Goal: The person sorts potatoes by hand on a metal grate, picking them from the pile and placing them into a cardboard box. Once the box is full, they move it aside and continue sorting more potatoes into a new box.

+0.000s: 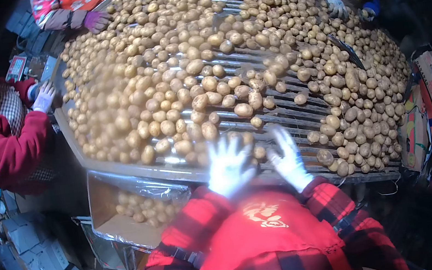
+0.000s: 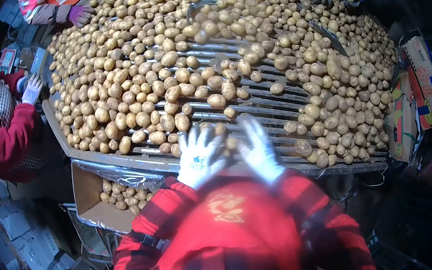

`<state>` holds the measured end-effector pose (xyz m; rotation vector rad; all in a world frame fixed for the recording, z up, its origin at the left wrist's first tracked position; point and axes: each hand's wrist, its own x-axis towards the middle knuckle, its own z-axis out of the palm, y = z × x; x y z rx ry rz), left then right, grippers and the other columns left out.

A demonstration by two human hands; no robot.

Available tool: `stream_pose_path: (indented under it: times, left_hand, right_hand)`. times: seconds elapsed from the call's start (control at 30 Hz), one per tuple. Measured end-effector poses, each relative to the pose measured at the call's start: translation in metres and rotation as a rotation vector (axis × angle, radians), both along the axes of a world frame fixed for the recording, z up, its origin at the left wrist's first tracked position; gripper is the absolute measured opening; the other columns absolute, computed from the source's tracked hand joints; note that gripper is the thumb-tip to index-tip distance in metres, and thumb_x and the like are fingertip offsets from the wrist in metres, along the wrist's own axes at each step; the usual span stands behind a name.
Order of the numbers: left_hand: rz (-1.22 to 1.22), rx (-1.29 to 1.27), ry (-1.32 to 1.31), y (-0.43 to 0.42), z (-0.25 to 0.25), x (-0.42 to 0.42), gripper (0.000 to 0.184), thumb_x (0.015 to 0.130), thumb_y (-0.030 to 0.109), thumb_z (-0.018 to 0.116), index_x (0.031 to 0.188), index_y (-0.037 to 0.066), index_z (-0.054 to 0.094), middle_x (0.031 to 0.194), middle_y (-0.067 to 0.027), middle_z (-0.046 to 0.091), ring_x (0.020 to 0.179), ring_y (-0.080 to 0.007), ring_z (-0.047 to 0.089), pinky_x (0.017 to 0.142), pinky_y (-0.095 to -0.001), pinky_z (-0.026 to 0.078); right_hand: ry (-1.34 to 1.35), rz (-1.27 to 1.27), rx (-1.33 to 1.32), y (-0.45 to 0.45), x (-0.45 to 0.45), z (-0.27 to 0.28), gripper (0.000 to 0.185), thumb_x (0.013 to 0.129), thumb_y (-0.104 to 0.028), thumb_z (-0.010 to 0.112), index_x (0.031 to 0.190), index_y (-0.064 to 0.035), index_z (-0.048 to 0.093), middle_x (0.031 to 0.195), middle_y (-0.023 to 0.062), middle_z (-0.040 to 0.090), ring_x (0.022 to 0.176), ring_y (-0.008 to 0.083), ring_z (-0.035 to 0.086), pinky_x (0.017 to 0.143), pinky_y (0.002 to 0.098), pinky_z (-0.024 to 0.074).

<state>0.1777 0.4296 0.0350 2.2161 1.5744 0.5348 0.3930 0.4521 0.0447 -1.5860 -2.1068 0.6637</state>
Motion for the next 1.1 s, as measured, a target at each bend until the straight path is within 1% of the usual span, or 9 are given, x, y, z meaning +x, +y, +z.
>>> stream_pose_path:
  times: [0.13, 0.27, 0.5, 0.57, 0.7, 0.77, 0.83, 1.03, 1.1]
  left_hand:
    - [0.005, -0.051, 0.014, 0.011, 0.003, -0.029, 0.07, 0.077, 0.04, 0.074, 0.142, 0.023, 0.053, 0.154, -0.0214, 0.035, 0.14, -0.0486, 0.031, 0.114, -0.0702, 0.018]
    - [0.251, -0.048, 0.269, 0.044, -0.004, -0.038, 0.074, 0.077, 0.036, 0.073, 0.147, 0.028, 0.05, 0.157, -0.0201, 0.032, 0.141, -0.0524, 0.029, 0.112, -0.0705, 0.02]
    - [0.295, -0.11, 0.273, 0.081, -0.023, -0.088, 0.08, 0.067, 0.037, 0.082, 0.14, 0.018, 0.057, 0.158, -0.0196, 0.032, 0.143, -0.0514, 0.026, 0.113, -0.0705, 0.02]
    - [0.34, -0.003, 0.343, 0.104, -0.001, -0.116, 0.085, 0.06, 0.031, 0.087, 0.139, 0.021, 0.058, 0.158, -0.0188, 0.034, 0.145, -0.0503, 0.026, 0.114, -0.0714, 0.019]
    - [0.407, 0.11, 0.478, 0.154, -0.012, -0.168, 0.089, 0.062, 0.022, 0.082, 0.145, 0.028, 0.051, 0.157, -0.0119, 0.037, 0.142, -0.0432, 0.034, 0.113, -0.0686, 0.022]
    - [0.525, 0.162, 0.562, 0.186, -0.011, -0.183, 0.084, 0.073, 0.011, 0.07, 0.15, 0.03, 0.045, 0.155, -0.0094, 0.041, 0.142, -0.0391, 0.036, 0.114, -0.0666, 0.023]
    - [0.596, 0.144, 0.684, 0.212, -0.025, -0.214, 0.084, 0.077, 0.009, 0.065, 0.154, 0.03, 0.039, 0.154, -0.0073, 0.043, 0.141, -0.0362, 0.037, 0.113, -0.0666, 0.024]
    - [0.986, -0.121, 0.483, 0.249, -0.019, -0.298, 0.069, 0.086, 0.042, 0.064, 0.151, 0.026, 0.044, 0.153, -0.0084, 0.044, 0.139, -0.0318, 0.041, 0.11, -0.0636, 0.029]
    - [0.937, -0.064, 0.806, 0.247, 0.01, -0.294, 0.065, 0.085, 0.046, 0.062, 0.146, 0.025, 0.05, 0.151, -0.0104, 0.046, 0.138, -0.0312, 0.042, 0.11, -0.0604, 0.032]
  right_hand:
    - [-0.372, 0.052, 0.065, 0.044, 0.03, -0.021, 0.11, 0.067, -0.045, 0.085, 0.156, -0.0125, 0.029, 0.161, 0.0246, 0.019, 0.145, 0.0453, 0.024, 0.116, 0.0619, 0.0215]
    - [-0.677, 0.092, -0.106, 0.07, -0.029, -0.045, 0.12, 0.069, -0.072, 0.07, 0.16, -0.0104, 0.022, 0.16, 0.0341, 0.008, 0.147, 0.0533, 0.015, 0.118, 0.0649, 0.0155]
    - [-0.236, 0.007, -0.011, 0.143, -0.13, -0.066, 0.118, 0.066, -0.047, 0.085, 0.157, -0.0051, 0.022, 0.16, 0.0361, 0.003, 0.148, 0.0542, 0.011, 0.117, 0.0688, 0.015]
    - [-0.341, 0.111, 0.24, 0.175, -0.157, -0.089, 0.1, 0.076, -0.032, 0.074, 0.157, -0.0047, 0.023, 0.16, 0.0269, 0.019, 0.145, 0.0486, 0.025, 0.118, 0.0651, 0.0175]
    - [-0.195, 0.129, 0.23, 0.216, -0.216, -0.091, 0.09, 0.081, -0.025, 0.067, 0.158, -0.009, 0.025, 0.16, 0.0177, 0.025, 0.129, 0.0436, 0.043, 0.109, 0.0605, 0.0344]
    - [-0.471, 0.089, 0.147, 0.232, -0.257, -0.08, 0.083, 0.084, -0.023, 0.066, 0.158, -0.0168, 0.028, 0.164, 0.012, 0.019, 0.129, 0.0419, 0.043, 0.1, 0.0614, 0.0419]
    - [-0.486, 0.045, 0.435, 0.249, -0.283, -0.082, 0.077, 0.085, -0.019, 0.063, 0.156, -0.0128, 0.032, 0.163, 0.0155, 0.023, 0.13, 0.0414, 0.045, 0.098, 0.0532, 0.0491]
    - [-0.179, 0.404, 0.179, 0.312, -0.317, -0.03, 0.073, 0.085, -0.03, 0.066, 0.151, -0.0151, 0.041, 0.162, 0.0143, 0.026, 0.144, 0.0508, 0.025, 0.105, 0.0691, 0.0342]
    - [0.228, 0.479, 0.209, 0.329, -0.284, -0.03, 0.071, 0.08, -0.032, 0.071, 0.145, -0.0127, 0.049, 0.154, 0.0167, 0.039, 0.141, 0.0404, 0.037, 0.108, 0.0615, 0.0355]
